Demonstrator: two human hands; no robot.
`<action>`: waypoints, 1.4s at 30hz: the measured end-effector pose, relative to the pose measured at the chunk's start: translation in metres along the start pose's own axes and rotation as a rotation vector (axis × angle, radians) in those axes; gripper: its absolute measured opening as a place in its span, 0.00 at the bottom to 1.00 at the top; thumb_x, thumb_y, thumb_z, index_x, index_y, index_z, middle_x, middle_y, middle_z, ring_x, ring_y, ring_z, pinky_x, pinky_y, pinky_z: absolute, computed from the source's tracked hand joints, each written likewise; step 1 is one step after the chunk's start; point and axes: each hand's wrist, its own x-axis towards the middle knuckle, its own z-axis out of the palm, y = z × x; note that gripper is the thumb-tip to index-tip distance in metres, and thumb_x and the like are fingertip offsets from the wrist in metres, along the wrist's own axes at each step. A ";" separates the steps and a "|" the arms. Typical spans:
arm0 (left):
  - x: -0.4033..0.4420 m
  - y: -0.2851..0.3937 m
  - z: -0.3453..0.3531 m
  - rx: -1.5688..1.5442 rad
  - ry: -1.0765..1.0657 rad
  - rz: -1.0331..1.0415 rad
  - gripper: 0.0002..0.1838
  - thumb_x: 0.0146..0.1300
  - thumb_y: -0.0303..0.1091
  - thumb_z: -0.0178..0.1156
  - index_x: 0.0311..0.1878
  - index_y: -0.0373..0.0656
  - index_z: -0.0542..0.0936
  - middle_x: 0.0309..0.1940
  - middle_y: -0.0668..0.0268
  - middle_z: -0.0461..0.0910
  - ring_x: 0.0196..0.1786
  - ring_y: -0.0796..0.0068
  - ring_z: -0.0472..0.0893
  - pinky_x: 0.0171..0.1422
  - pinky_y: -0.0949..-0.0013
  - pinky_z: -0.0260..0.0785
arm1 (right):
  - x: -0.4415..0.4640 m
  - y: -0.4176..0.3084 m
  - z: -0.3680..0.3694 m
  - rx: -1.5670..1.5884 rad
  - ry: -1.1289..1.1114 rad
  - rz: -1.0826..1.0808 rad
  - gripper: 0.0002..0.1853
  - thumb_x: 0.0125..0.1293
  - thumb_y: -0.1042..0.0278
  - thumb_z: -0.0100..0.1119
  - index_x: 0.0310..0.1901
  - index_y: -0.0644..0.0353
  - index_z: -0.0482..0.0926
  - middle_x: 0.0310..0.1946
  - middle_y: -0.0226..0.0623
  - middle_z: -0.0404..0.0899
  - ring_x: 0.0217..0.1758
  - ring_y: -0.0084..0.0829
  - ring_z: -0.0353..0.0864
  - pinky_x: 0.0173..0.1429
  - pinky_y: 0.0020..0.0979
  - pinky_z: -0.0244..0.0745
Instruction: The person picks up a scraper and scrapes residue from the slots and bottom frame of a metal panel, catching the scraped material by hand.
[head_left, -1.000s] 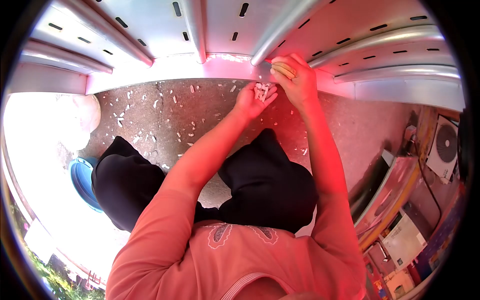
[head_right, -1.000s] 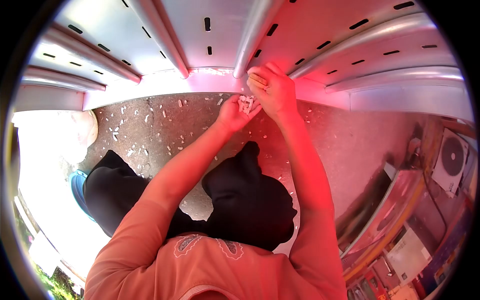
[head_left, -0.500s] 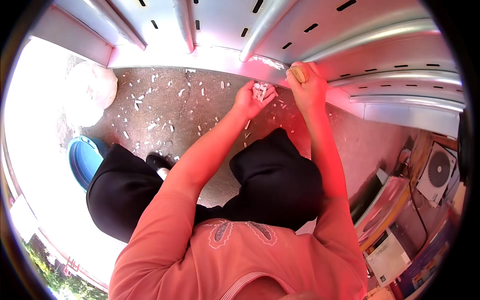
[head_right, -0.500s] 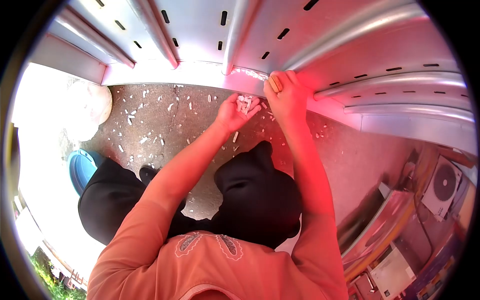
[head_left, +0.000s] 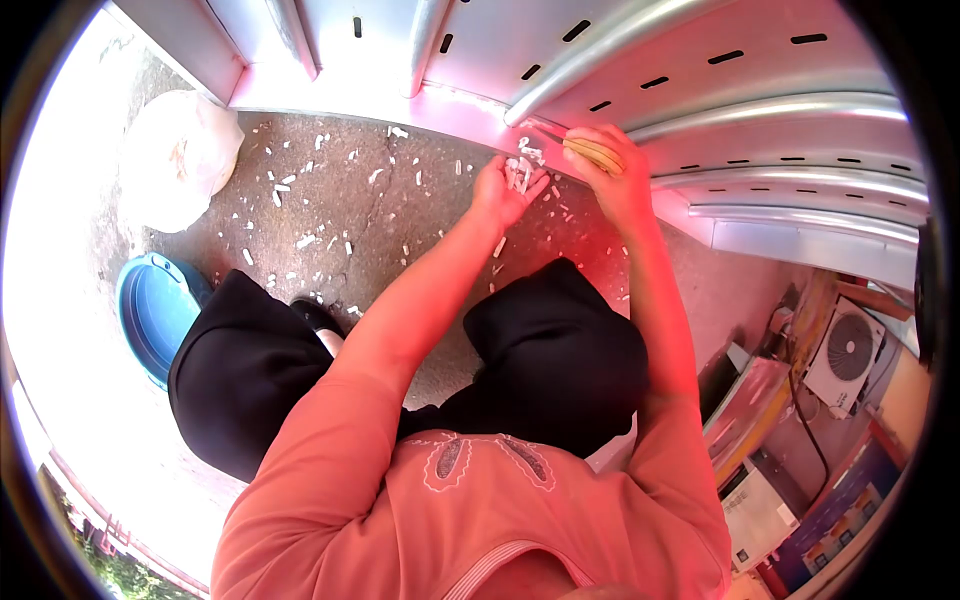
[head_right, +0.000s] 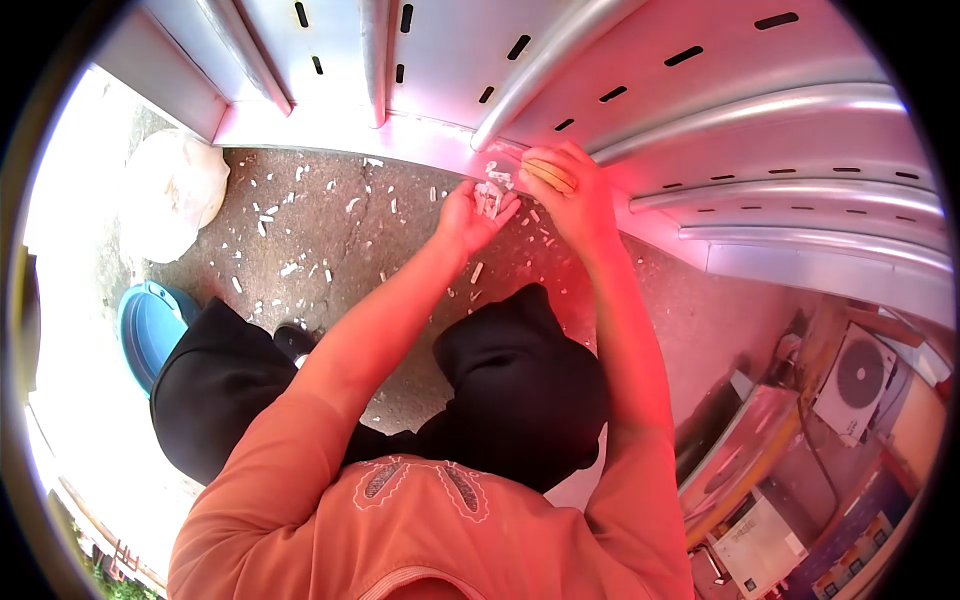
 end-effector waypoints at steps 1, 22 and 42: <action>-0.001 0.001 0.001 -0.005 0.013 -0.002 0.20 0.71 0.43 0.37 0.53 0.40 0.72 0.48 0.59 0.78 0.51 0.58 0.77 0.63 0.50 0.66 | 0.004 0.000 0.002 -0.026 0.041 -0.018 0.11 0.54 0.73 0.64 0.40 0.61 0.80 0.32 0.33 0.76 0.36 0.27 0.77 0.43 0.26 0.71; -0.006 -0.007 0.000 0.013 0.017 0.046 0.20 0.72 0.43 0.37 0.54 0.43 0.72 0.48 0.58 0.78 0.52 0.57 0.76 0.64 0.49 0.64 | -0.005 0.010 -0.006 -0.014 -0.020 -0.023 0.12 0.52 0.72 0.65 0.40 0.60 0.80 0.33 0.33 0.76 0.36 0.29 0.77 0.43 0.27 0.71; 0.004 -0.022 -0.012 0.059 -0.019 -0.027 0.23 0.72 0.48 0.38 0.49 0.36 0.72 0.44 0.54 0.77 0.48 0.55 0.78 0.61 0.51 0.68 | -0.035 0.016 -0.029 -0.116 0.023 -0.052 0.11 0.54 0.75 0.64 0.41 0.64 0.80 0.36 0.39 0.79 0.38 0.32 0.79 0.44 0.27 0.72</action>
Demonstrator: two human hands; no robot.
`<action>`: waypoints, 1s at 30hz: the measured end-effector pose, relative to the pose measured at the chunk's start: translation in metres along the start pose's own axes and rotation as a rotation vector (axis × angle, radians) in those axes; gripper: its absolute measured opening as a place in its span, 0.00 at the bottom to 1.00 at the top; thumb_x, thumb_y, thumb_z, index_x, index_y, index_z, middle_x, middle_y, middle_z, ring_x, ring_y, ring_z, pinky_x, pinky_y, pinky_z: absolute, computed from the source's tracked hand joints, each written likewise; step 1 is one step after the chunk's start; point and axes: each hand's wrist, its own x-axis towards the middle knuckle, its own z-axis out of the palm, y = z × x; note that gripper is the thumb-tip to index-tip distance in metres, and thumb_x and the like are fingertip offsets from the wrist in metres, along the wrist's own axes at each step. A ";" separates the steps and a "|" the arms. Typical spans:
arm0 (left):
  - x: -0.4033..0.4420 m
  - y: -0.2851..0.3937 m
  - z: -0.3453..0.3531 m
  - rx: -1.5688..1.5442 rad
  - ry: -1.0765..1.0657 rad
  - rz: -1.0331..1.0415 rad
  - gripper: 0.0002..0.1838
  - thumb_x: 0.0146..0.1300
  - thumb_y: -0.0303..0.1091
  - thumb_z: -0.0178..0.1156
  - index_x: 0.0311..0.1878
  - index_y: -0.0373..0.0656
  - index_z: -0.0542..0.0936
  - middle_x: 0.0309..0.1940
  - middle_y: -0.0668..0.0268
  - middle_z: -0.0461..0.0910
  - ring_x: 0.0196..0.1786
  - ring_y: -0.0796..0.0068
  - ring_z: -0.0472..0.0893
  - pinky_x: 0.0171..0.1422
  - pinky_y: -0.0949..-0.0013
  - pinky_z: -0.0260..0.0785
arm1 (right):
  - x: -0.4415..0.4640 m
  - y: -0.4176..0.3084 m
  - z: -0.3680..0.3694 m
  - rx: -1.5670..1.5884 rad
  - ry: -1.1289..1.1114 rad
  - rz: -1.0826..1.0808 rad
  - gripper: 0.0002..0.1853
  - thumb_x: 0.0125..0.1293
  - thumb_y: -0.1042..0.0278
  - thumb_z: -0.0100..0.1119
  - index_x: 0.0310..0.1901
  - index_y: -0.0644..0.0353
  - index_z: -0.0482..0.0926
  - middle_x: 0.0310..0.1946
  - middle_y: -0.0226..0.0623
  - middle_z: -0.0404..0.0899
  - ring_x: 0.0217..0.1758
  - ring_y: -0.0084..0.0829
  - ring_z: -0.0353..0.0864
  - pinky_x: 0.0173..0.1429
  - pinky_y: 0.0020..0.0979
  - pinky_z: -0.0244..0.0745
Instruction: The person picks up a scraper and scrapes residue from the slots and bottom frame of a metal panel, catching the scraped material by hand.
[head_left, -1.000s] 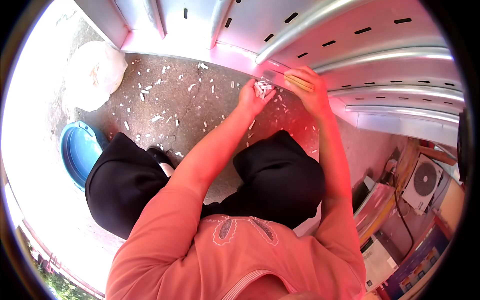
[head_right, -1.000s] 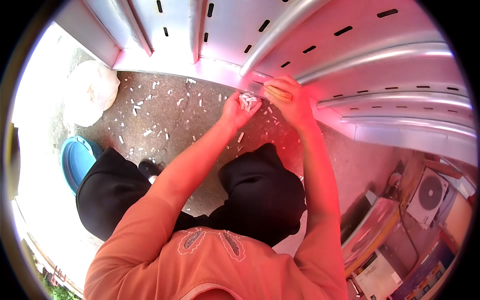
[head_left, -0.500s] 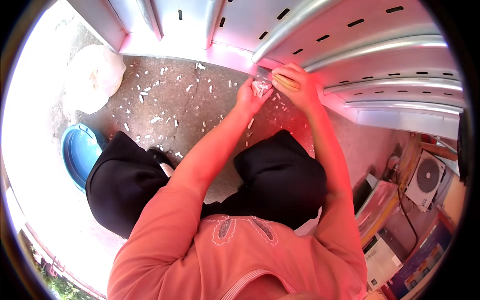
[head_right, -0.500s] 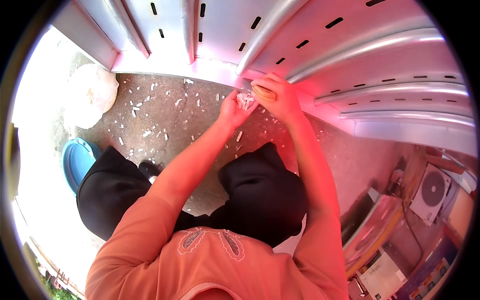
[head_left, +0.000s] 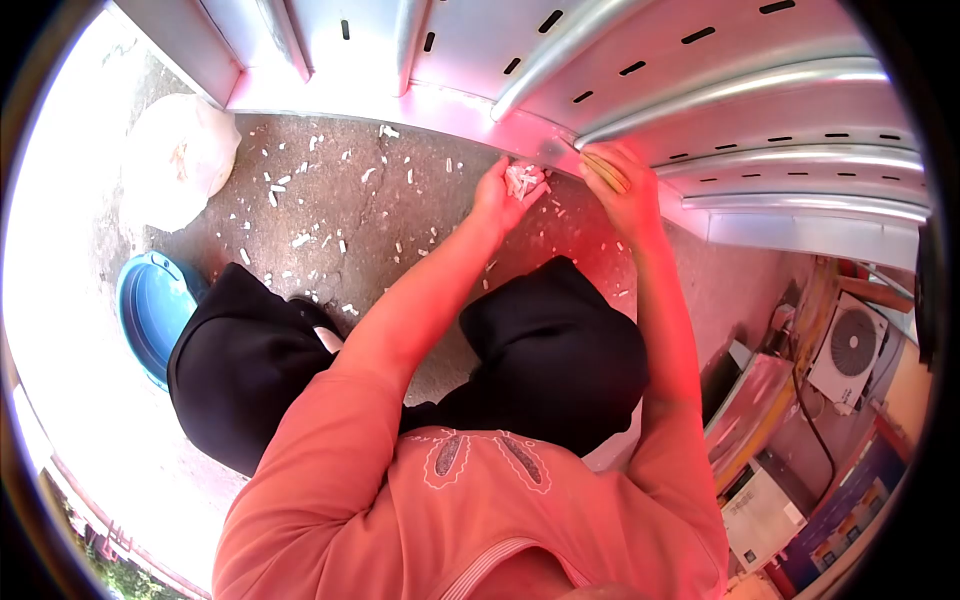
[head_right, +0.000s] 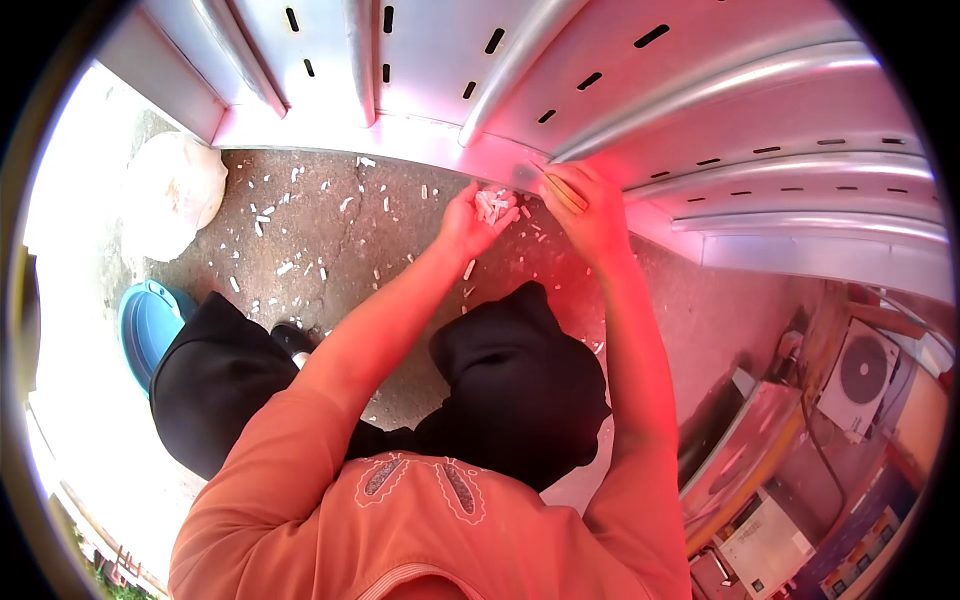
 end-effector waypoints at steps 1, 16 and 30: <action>0.000 0.001 0.003 0.008 -0.006 -0.001 0.23 0.72 0.48 0.38 0.49 0.36 0.73 0.44 0.54 0.77 0.48 0.55 0.78 0.60 0.51 0.68 | 0.005 0.001 0.001 -0.011 0.045 -0.021 0.11 0.54 0.76 0.64 0.41 0.64 0.79 0.36 0.40 0.79 0.39 0.31 0.79 0.45 0.27 0.72; 0.007 -0.012 0.003 0.013 -0.013 -0.030 0.24 0.72 0.47 0.37 0.52 0.35 0.72 0.46 0.53 0.77 0.52 0.56 0.76 0.63 0.51 0.66 | 0.017 0.007 0.000 0.036 -0.061 0.068 0.10 0.55 0.75 0.62 0.41 0.62 0.80 0.34 0.38 0.78 0.39 0.30 0.79 0.46 0.26 0.72; 0.006 -0.008 -0.002 0.029 -0.071 -0.057 0.22 0.72 0.46 0.37 0.53 0.38 0.71 0.47 0.58 0.78 0.52 0.61 0.78 0.60 0.54 0.69 | 0.013 -0.031 0.015 0.044 -0.095 -0.005 0.08 0.55 0.74 0.62 0.38 0.63 0.79 0.31 0.36 0.77 0.34 0.30 0.78 0.42 0.27 0.72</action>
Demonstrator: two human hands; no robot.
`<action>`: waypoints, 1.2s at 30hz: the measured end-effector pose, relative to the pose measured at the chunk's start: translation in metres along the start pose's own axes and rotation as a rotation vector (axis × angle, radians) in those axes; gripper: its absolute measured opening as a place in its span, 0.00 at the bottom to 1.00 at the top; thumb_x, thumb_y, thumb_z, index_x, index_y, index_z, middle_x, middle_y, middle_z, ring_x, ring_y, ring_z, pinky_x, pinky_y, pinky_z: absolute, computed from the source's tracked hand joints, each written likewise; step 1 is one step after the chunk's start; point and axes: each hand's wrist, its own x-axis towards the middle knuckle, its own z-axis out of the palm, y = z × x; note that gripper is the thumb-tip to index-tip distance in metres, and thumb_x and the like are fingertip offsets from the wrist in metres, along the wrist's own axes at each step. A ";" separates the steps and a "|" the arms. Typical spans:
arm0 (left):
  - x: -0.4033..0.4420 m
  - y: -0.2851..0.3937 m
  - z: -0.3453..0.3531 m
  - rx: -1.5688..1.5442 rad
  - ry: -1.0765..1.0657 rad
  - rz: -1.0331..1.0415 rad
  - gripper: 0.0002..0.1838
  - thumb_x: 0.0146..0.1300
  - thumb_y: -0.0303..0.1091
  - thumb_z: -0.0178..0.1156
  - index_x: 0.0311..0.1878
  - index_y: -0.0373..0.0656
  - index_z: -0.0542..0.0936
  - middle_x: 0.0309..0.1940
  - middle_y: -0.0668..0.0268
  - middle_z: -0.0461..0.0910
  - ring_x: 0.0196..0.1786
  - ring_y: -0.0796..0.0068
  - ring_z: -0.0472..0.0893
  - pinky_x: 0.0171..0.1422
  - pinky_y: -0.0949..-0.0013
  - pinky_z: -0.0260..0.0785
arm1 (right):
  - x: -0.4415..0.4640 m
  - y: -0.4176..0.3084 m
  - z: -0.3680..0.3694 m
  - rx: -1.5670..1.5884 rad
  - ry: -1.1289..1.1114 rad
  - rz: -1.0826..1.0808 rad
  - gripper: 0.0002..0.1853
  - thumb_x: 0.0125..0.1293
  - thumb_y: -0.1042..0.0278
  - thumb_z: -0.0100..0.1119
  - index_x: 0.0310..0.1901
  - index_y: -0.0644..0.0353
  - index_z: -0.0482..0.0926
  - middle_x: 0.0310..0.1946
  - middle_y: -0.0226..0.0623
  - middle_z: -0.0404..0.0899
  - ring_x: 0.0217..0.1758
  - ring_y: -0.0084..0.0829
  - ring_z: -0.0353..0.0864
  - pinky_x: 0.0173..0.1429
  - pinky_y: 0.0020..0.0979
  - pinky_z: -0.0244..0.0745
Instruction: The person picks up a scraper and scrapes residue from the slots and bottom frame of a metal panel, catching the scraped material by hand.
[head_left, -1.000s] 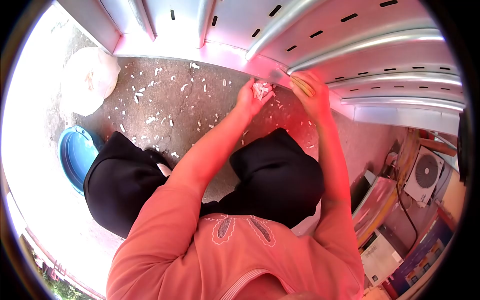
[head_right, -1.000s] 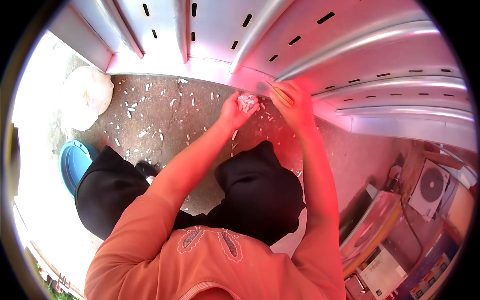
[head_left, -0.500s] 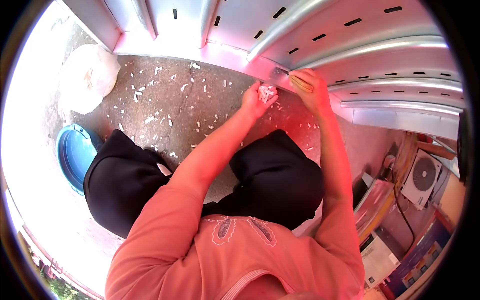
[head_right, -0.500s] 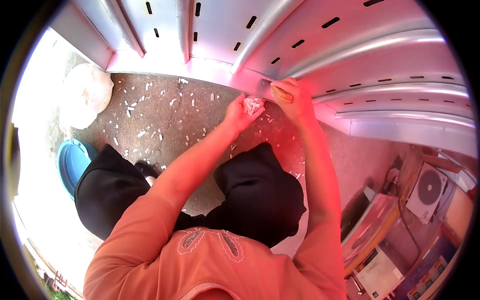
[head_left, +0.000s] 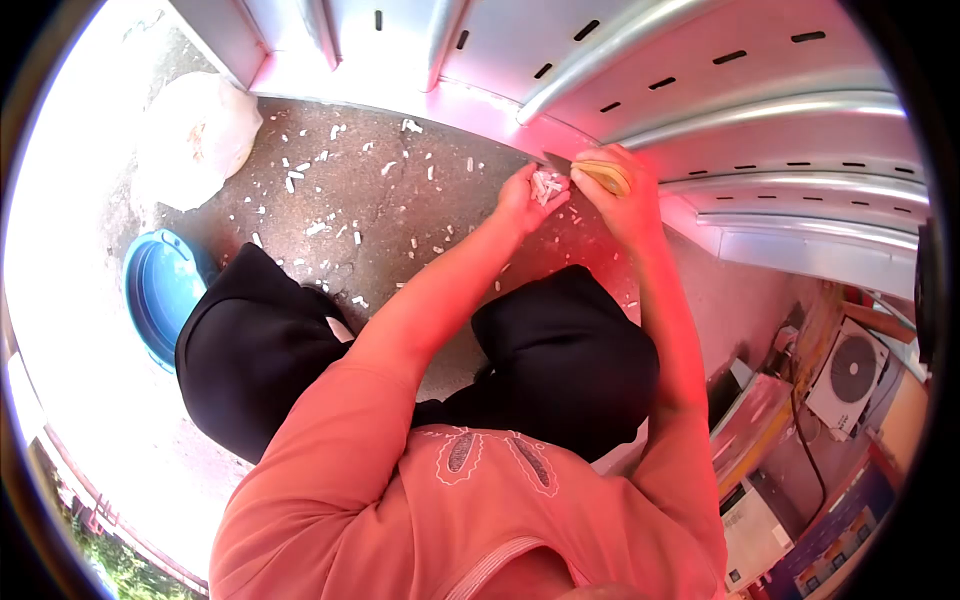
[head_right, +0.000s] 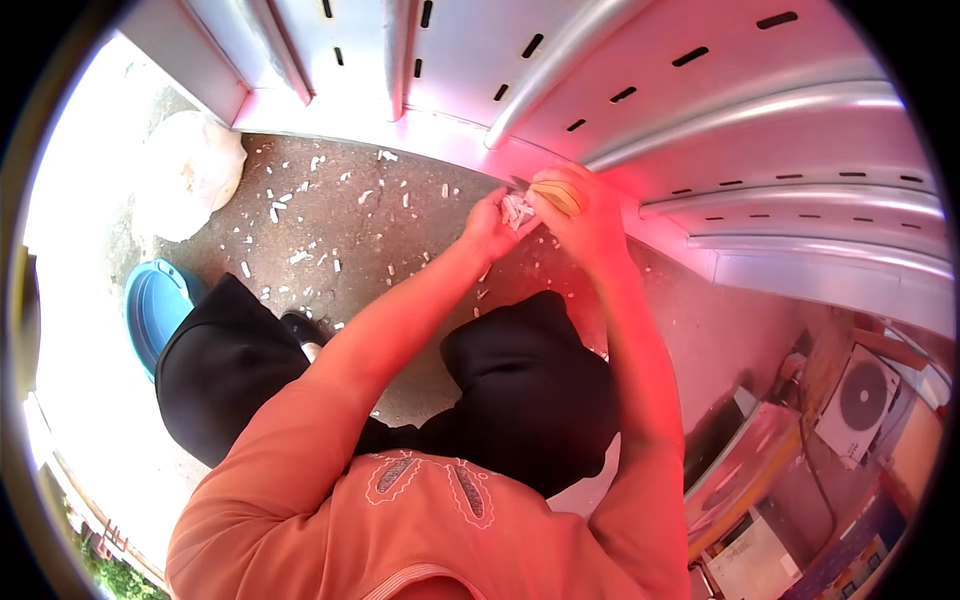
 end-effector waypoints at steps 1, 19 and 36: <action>-0.005 0.010 -0.002 0.040 -0.004 0.004 0.22 0.72 0.46 0.38 0.52 0.38 0.72 0.46 0.58 0.79 0.51 0.61 0.79 0.59 0.55 0.71 | 0.005 0.000 0.003 0.047 0.042 -0.011 0.08 0.55 0.74 0.62 0.37 0.64 0.79 0.31 0.35 0.77 0.34 0.29 0.78 0.41 0.27 0.72; -0.363 0.365 0.085 1.058 0.101 0.416 0.26 0.70 0.48 0.46 0.56 0.33 0.72 0.53 0.52 0.75 0.59 0.62 0.73 0.67 0.58 0.63 | 0.007 0.007 0.000 0.238 -0.021 0.139 0.08 0.58 0.75 0.59 0.40 0.64 0.79 0.34 0.34 0.78 0.38 0.25 0.77 0.45 0.26 0.70; -0.118 0.230 -0.003 0.840 0.072 -0.307 0.21 0.71 0.42 0.45 0.48 0.29 0.74 0.45 0.50 0.79 0.50 0.61 0.80 0.57 0.58 0.73 | 0.076 -0.053 0.073 -0.328 0.081 0.032 0.07 0.54 0.71 0.60 0.35 0.61 0.78 0.31 0.44 0.76 0.33 0.45 0.76 0.40 0.36 0.72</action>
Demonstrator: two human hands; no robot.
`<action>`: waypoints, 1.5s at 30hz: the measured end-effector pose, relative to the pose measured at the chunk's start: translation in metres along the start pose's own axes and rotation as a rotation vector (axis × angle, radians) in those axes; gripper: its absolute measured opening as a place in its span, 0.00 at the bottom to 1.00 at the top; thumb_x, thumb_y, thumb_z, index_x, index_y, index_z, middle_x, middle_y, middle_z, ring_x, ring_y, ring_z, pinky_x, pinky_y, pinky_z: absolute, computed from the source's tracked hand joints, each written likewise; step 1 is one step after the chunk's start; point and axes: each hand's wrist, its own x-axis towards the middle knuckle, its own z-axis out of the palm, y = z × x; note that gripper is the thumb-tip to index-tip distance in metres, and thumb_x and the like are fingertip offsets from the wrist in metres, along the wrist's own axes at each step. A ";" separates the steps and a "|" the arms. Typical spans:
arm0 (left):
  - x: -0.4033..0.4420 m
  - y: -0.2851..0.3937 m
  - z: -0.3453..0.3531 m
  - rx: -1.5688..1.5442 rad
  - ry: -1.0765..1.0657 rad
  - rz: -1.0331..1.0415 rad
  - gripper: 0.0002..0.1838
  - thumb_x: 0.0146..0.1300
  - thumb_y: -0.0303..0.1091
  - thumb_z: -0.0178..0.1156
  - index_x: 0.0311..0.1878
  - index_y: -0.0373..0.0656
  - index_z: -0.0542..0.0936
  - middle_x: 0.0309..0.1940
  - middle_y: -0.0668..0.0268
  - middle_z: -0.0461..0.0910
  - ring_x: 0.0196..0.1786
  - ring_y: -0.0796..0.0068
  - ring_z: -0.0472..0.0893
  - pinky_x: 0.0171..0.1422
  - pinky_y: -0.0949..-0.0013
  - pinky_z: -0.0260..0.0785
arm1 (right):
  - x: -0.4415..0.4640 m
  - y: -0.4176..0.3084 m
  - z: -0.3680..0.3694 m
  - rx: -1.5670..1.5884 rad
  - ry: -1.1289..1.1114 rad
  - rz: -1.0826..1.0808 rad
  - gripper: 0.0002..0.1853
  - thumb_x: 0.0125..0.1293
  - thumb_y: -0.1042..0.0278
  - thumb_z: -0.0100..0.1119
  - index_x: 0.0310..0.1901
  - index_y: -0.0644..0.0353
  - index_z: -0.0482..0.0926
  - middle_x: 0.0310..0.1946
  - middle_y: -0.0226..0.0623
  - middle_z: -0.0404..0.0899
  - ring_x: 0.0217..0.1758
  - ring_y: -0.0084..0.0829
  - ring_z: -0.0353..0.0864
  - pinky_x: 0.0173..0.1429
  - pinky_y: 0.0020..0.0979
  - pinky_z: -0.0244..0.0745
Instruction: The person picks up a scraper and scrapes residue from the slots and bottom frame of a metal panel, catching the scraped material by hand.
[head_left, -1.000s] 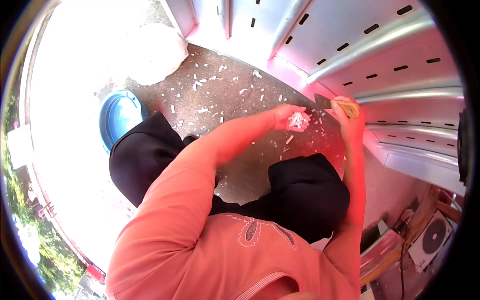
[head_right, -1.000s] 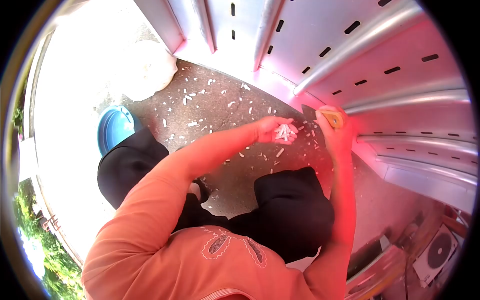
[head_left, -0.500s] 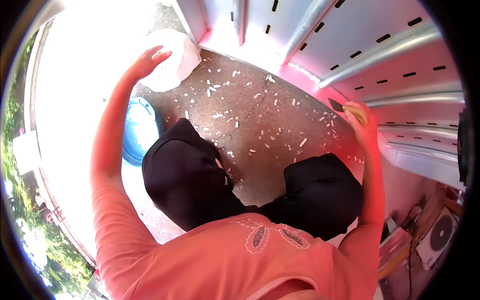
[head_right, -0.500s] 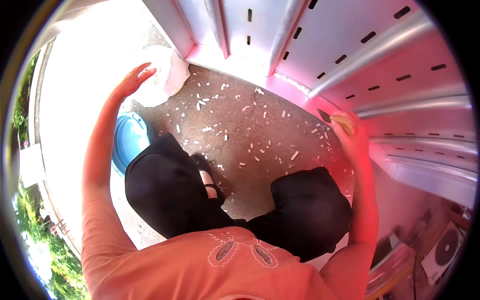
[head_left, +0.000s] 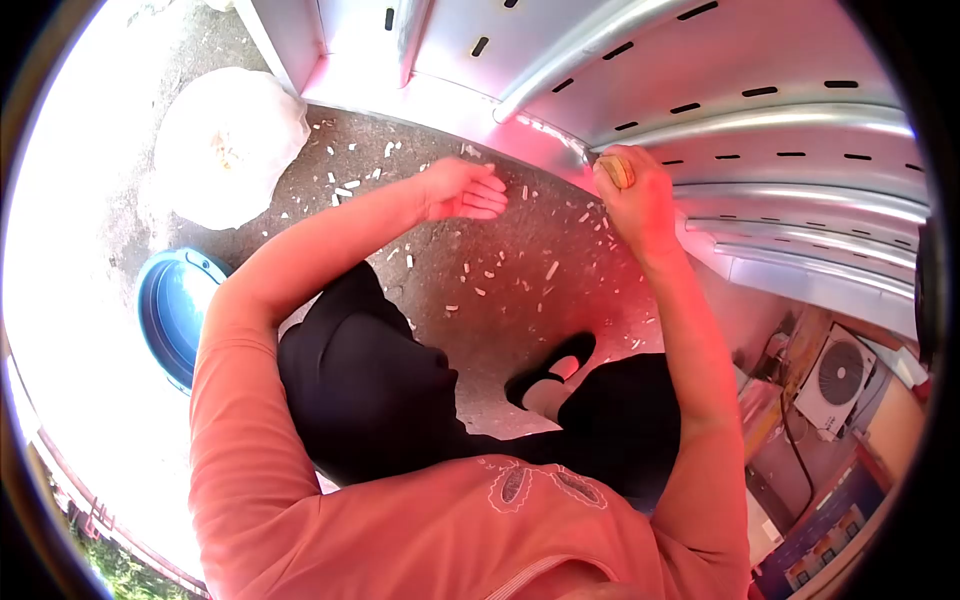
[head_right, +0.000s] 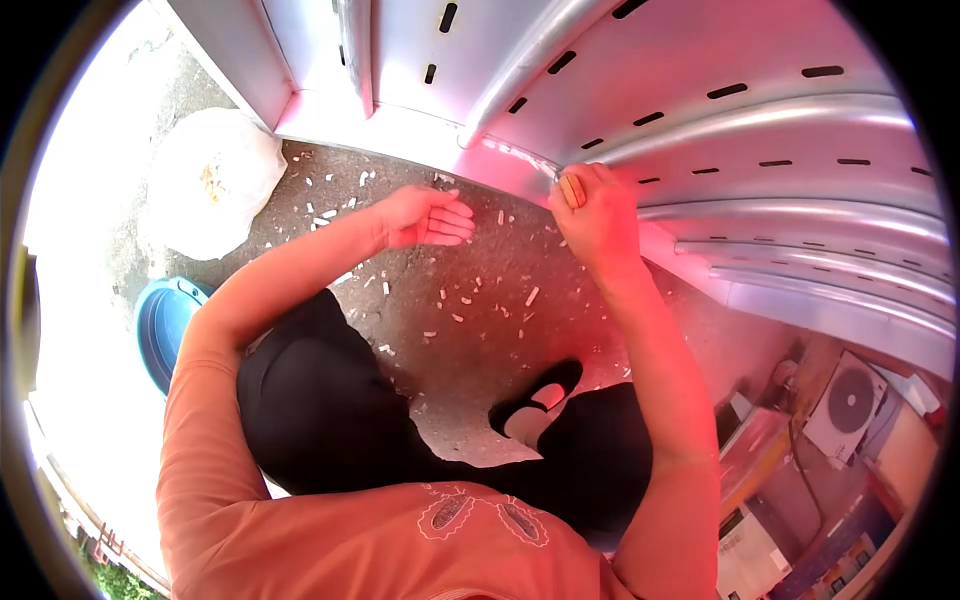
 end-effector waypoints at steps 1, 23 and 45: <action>0.012 -0.008 -0.004 -0.132 0.046 0.007 0.21 0.72 0.41 0.43 0.49 0.28 0.73 0.46 0.48 0.78 0.52 0.58 0.79 0.59 0.56 0.72 | 0.003 -0.003 0.008 -0.027 0.018 0.043 0.08 0.53 0.71 0.60 0.35 0.61 0.78 0.31 0.44 0.76 0.33 0.45 0.76 0.39 0.36 0.72; 0.054 -0.020 0.025 -0.705 -0.271 0.179 0.27 0.72 0.41 0.30 0.59 0.23 0.63 0.59 0.38 0.66 0.63 0.42 0.67 0.68 0.46 0.61 | 0.028 -0.034 0.016 0.260 -0.297 -0.107 0.13 0.56 0.77 0.62 0.45 0.63 0.79 0.41 0.39 0.79 0.45 0.32 0.78 0.50 0.28 0.71; 0.061 -0.025 0.027 -0.727 -0.226 0.146 0.25 0.71 0.38 0.29 0.56 0.23 0.64 0.59 0.36 0.65 0.63 0.41 0.67 0.68 0.47 0.61 | -0.011 -0.018 0.002 0.166 -0.109 0.042 0.13 0.56 0.77 0.62 0.45 0.62 0.79 0.43 0.39 0.79 0.45 0.30 0.79 0.52 0.26 0.71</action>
